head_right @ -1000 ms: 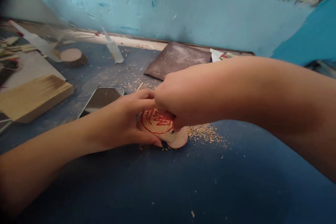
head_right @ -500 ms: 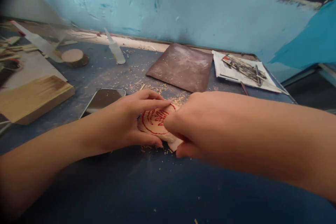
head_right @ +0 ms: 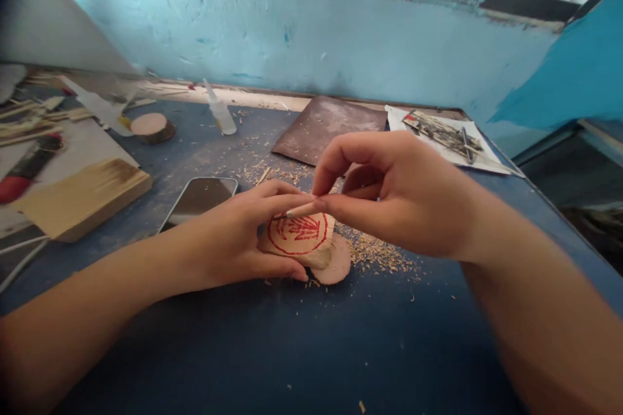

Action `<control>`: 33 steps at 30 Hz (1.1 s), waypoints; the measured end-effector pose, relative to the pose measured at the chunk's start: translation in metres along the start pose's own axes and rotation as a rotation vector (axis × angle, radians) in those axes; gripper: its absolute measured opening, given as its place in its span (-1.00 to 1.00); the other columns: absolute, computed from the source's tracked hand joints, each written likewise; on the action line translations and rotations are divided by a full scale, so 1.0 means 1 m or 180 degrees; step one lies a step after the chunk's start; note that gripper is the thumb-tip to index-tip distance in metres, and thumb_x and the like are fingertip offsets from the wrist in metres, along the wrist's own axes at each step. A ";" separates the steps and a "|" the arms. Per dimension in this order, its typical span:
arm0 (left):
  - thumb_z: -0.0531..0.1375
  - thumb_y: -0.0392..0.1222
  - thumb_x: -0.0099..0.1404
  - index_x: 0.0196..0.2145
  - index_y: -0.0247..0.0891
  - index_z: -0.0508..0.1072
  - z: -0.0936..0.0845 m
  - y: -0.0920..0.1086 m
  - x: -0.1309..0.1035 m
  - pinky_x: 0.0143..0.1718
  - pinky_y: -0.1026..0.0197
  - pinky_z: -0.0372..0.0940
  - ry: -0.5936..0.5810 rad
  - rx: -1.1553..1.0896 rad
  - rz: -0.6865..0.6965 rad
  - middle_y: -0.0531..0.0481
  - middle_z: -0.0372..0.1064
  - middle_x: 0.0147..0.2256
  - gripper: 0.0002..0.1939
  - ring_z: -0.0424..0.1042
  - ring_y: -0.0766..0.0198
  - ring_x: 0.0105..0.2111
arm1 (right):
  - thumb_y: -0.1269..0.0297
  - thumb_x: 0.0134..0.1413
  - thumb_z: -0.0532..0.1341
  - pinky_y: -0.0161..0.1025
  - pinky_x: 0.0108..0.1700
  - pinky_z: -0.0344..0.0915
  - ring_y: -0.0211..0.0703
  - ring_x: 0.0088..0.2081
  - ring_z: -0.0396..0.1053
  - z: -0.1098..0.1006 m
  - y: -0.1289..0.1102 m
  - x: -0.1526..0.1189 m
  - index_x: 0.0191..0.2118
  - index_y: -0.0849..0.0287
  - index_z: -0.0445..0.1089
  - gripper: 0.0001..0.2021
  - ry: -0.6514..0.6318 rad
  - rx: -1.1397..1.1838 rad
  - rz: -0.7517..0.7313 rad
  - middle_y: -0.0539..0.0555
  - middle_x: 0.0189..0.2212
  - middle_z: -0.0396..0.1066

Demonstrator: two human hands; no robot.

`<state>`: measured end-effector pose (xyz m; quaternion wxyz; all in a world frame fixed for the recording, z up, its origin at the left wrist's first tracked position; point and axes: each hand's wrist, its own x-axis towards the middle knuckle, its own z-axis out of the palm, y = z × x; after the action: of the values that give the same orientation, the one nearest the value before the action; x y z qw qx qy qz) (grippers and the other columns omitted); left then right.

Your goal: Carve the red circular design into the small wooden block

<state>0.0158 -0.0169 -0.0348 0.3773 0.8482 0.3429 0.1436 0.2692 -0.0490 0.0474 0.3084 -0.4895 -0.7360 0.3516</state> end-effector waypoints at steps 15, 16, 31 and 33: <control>0.19 0.59 0.24 0.18 -0.22 0.55 -0.073 -0.014 -0.020 -0.12 -0.19 0.46 0.0351 0.2247 -0.2288 -0.36 0.46 -0.03 -0.10 0.57 -0.21 -0.22 | 0.19 0.18 0.53 -0.32 -0.53 0.36 -0.27 -0.57 0.45 0.014 0.029 -0.008 -0.28 0.07 0.59 -0.85 0.0810 0.0365 -0.0131 -0.04 -0.56 0.56; 0.18 0.63 0.22 0.11 -0.20 0.57 -0.072 -0.014 -0.021 -0.22 -0.16 0.45 0.0196 0.2318 -0.2404 -0.33 0.48 -0.08 -0.12 0.57 -0.16 -0.30 | 0.20 0.18 0.53 -0.31 -0.52 0.38 -0.25 -0.56 0.46 0.015 0.029 -0.008 -0.28 0.06 0.59 -0.85 0.0806 0.0365 -0.0152 -0.04 -0.55 0.57; 0.34 0.60 0.09 -0.23 -0.07 0.58 -0.056 -0.043 -0.018 -0.57 0.01 0.24 0.0687 0.2294 -0.1584 -0.13 0.36 -0.42 -0.32 0.33 0.17 -0.65 | 0.23 0.15 0.52 -0.28 -0.53 0.38 -0.21 -0.56 0.50 0.019 0.029 -0.007 -0.30 0.09 0.55 -0.84 0.0702 0.0359 -0.0043 -0.02 -0.57 0.55; 0.36 0.61 0.05 -0.11 -0.10 0.60 -0.059 -0.041 -0.018 -0.52 -0.04 0.30 0.0631 0.2173 -0.1726 -0.18 0.42 -0.35 -0.24 0.39 0.10 -0.60 | 0.22 0.15 0.52 -0.28 -0.52 0.39 -0.20 -0.55 0.51 0.018 0.031 -0.007 -0.29 0.09 0.55 -0.83 0.0690 0.0362 -0.0046 -0.02 -0.56 0.56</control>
<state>-0.0464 0.0225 -0.0247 0.0651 0.7857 0.6152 -0.0012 0.2721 -0.0509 0.0112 0.4159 -0.5011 -0.6807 0.3356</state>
